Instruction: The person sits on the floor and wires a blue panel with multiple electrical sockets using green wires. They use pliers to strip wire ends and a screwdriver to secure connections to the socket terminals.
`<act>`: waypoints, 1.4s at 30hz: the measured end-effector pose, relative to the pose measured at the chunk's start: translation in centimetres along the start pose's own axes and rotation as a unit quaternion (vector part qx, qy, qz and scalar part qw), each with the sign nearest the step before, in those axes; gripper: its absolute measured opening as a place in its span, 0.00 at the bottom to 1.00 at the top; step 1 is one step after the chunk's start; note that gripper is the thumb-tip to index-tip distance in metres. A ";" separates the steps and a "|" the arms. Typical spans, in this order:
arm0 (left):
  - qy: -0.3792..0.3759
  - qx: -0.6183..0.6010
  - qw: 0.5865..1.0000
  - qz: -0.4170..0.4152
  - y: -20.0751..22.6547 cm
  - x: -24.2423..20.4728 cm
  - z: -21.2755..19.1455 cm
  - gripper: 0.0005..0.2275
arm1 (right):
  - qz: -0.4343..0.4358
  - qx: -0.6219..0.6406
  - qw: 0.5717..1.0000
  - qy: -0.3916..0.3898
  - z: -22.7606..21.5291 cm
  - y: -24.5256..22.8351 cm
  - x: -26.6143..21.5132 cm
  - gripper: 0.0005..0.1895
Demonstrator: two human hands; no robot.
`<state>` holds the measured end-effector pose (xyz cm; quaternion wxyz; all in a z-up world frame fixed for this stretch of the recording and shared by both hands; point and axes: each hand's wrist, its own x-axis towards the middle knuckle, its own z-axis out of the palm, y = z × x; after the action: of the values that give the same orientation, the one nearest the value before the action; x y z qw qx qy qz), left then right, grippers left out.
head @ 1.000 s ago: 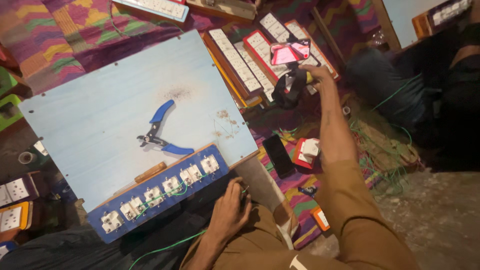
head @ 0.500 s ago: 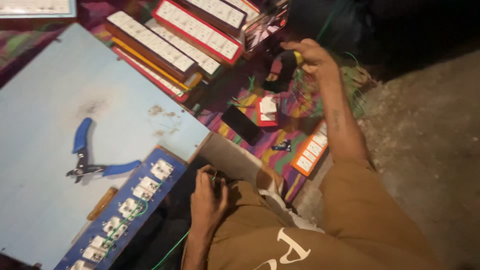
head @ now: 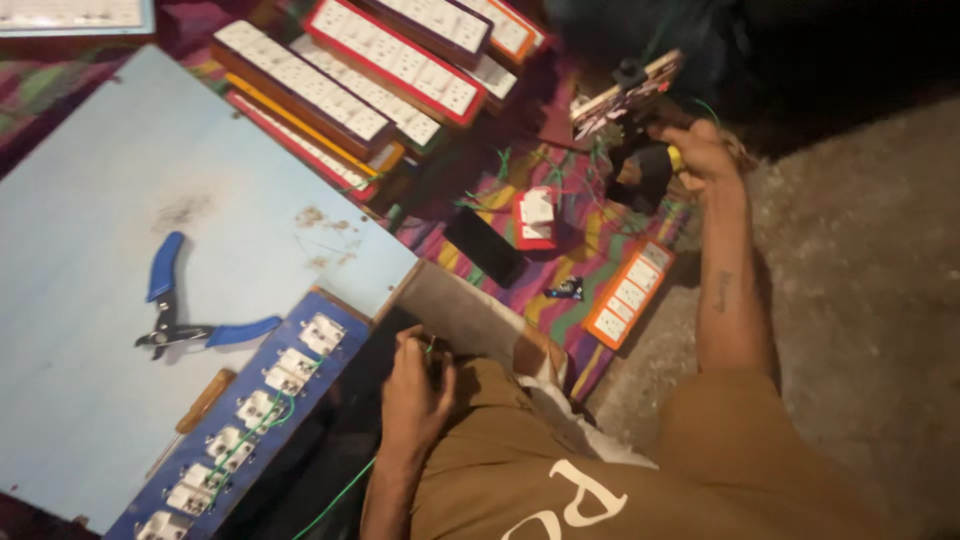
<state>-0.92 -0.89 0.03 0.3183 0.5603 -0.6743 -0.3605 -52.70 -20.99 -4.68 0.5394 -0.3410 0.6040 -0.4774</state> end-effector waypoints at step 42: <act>-0.015 -0.013 0.997 -0.069 -2.2 -1.5 0.3 0.19 | -0.490 -0.500 0.696 0.161 34.0 4.5 15.8 0.22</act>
<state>0.24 0.36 -1.99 0.2897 0.5958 -0.6344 -0.3983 -21.92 -41.36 -12.79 -0.1262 -0.7260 0.5784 -0.3498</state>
